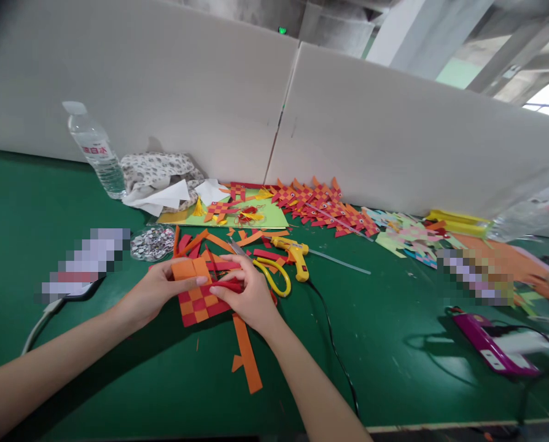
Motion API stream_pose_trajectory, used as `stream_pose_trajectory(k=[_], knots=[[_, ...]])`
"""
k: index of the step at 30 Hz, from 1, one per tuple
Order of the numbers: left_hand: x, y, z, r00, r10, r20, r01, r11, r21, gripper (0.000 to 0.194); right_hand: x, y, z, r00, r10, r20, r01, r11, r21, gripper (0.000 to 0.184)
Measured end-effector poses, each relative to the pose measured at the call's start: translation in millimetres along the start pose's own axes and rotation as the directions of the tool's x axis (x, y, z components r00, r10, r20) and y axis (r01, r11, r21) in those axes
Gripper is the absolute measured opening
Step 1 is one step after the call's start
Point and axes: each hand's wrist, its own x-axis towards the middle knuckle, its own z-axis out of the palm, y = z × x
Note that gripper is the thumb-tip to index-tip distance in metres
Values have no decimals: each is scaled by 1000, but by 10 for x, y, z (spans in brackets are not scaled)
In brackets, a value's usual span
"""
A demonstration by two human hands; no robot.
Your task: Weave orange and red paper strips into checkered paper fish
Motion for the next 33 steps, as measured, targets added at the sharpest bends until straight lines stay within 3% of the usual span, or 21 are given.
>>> stream_pose_trajectory(k=[5, 13, 18, 23, 26, 33], knots=[[6, 20, -4, 999, 20, -48, -20, 1000, -17, 34, 14, -1, 1, 999, 13, -44, -12, 999, 31, 48], [-3, -4, 40, 996, -5, 86, 5, 1000, -1, 39, 19, 13, 32, 986, 19, -166, -3, 996, 93, 45], [10, -3, 11, 996, 28, 86, -25, 999, -33, 39, 15, 21, 39, 984, 42, -171, -27, 995, 94, 47], [-30, 47, 41, 979, 39, 202, -65, 990, 124, 32, 35, 39, -4, 988, 52, -145, -30, 988, 148, 51], [-51, 59, 53, 978, 48, 204, -86, 979, 182, 28, 45, 51, -19, 987, 43, -152, -17, 986, 169, 52], [-38, 38, 33, 980, 0, 201, -30, 989, 145, 25, 40, 22, 17, 981, 33, -193, 1, 984, 176, 50]])
